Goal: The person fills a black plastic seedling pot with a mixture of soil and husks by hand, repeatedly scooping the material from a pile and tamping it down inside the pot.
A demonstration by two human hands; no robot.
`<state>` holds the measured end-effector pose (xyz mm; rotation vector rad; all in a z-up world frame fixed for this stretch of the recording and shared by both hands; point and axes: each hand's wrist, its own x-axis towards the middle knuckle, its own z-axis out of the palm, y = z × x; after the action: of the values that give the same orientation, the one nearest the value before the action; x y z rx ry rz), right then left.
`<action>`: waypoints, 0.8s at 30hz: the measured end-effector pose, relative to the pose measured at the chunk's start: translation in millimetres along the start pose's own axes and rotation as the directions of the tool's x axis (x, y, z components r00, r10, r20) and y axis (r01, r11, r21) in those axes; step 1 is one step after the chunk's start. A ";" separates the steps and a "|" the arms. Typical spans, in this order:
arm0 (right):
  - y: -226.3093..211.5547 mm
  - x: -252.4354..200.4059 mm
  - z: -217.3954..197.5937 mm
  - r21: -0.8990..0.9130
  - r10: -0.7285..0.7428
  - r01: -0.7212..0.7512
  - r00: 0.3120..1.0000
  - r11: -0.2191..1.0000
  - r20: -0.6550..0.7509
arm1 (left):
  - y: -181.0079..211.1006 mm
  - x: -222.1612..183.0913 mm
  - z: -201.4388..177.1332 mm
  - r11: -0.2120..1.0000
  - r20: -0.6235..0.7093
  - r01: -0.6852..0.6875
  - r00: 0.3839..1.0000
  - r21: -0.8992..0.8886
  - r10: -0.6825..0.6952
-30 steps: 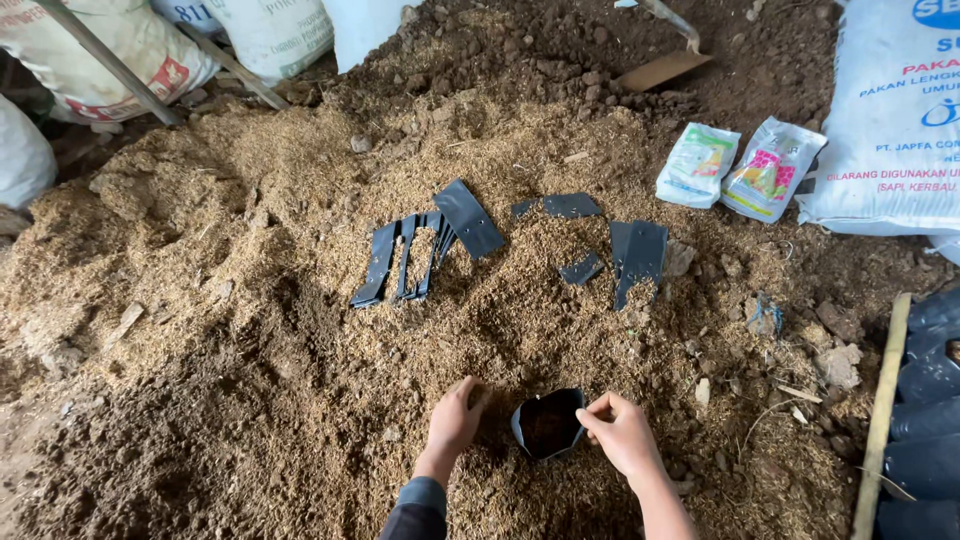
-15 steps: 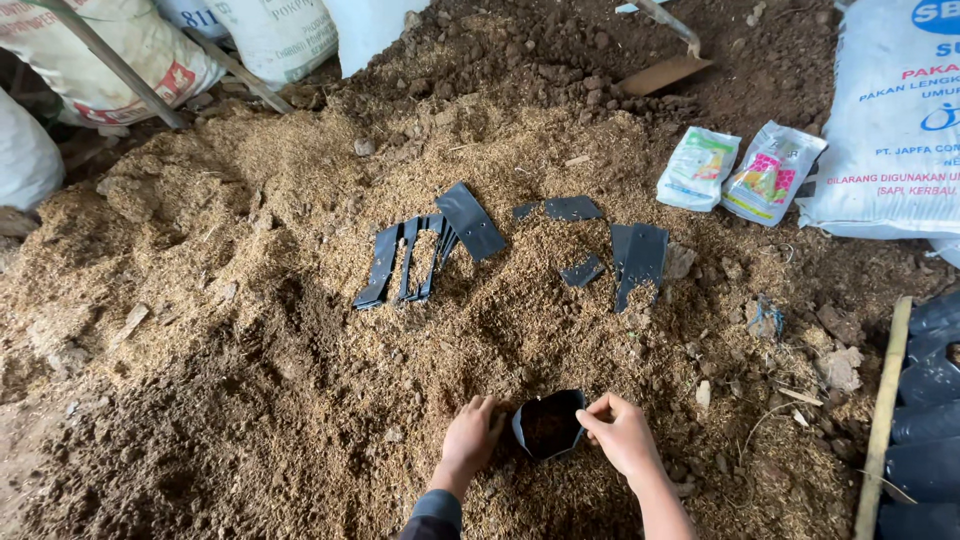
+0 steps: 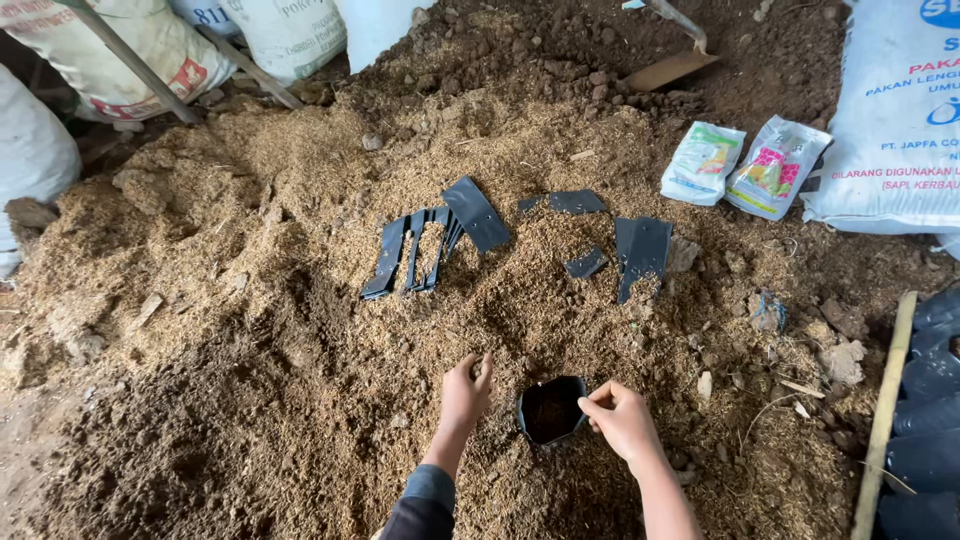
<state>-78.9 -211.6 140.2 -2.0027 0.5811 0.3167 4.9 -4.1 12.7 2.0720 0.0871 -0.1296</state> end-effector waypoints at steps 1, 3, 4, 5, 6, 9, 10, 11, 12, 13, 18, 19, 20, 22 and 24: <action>0.8 0.7 0.4 0.001 -0.001 0.001 1.000 1.000 0.000 | -2.0 3.0 1.2 1.000 -0.001 -0.001 1.000 0.001 0.001; 3.7 1.5 0.7 0.025 -0.016 0.016 1.000 1.000 -0.001 | -6.4 8.2 5.3 0.995 -0.004 -0.076 0.997 0.064 0.076; 3.3 1.1 0.4 0.025 -0.016 0.016 1.000 1.000 -0.002 | -1.8 6.1 3.0 0.995 -0.004 -0.077 0.997 0.063 0.077; 2.9 0.8 0.1 0.016 -0.015 0.015 1.000 1.000 -0.002 | 2.8 4.2 0.8 0.997 -0.001 -0.075 0.997 0.034 0.075; 2.8 0.3 0.3 0.007 -0.015 0.015 1.000 1.000 0.000 | 6.9 1.9 -1.6 0.997 0.001 -0.072 0.997 0.006 0.072; -0.6 -1.8 -0.1 0.007 0.008 -0.008 1.000 1.000 -0.007 | 34.8 -8.7 -10.0 0.972 0.028 -0.087 0.995 -0.220 0.095; -0.8 -1.6 0.4 0.006 0.009 -0.009 1.000 1.000 -0.006 | 43.6 -10.3 -9.4 0.972 0.029 -0.086 0.995 -0.221 0.094; -0.9 -1.4 0.9 0.012 0.009 -0.009 1.000 1.000 -0.006 | 52.5 -11.8 -8.8 0.952 0.047 -0.130 0.988 -0.279 0.148; -0.8 -1.4 1.3 0.018 0.009 -0.009 1.000 1.000 -0.006 | 61.3 -13.5 -7.9 0.926 0.062 -0.171 0.977 -0.336 0.203; -0.5 -0.4 1.5 0.017 0.011 -0.011 1.000 1.000 -0.007 | 73.0 -18.2 -7.1 0.926 0.064 -0.170 0.977 -0.337 0.202; 2.0 3.4 1.7 0.031 0.049 -0.048 0.999 0.998 -0.008 | 116.2 -36.7 1.1 0.893 0.201 -0.252 0.917 -0.374 0.343; 3.0 4.2 1.9 0.033 0.051 -0.051 0.999 0.998 -0.010 | 119.5 -38.7 1.5 0.893 0.204 -0.252 0.916 -0.374 0.344; 4.4 4.7 1.7 0.051 0.041 -0.040 0.999 0.998 -0.008 | 122.8 -41.2 2.4 0.900 0.198 -0.300 0.907 -0.316 0.372; 5.0 5.5 1.3 0.071 0.031 -0.031 0.999 0.997 -0.009 | 125.3 -44.3 4.2 0.901 0.197 -0.349 0.894 -0.258 0.403; 3.7 5.7 1.5 0.005 0.024 -0.024 1.000 1.000 -0.019 | 122.9 -46.3 5.6 0.925 0.288 -0.270 0.893 -0.268 0.345</action>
<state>-75.9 -213.3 134.1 -1.9970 0.6176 0.3112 -26.9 -68.7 122.6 1.7880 -0.4189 -0.2575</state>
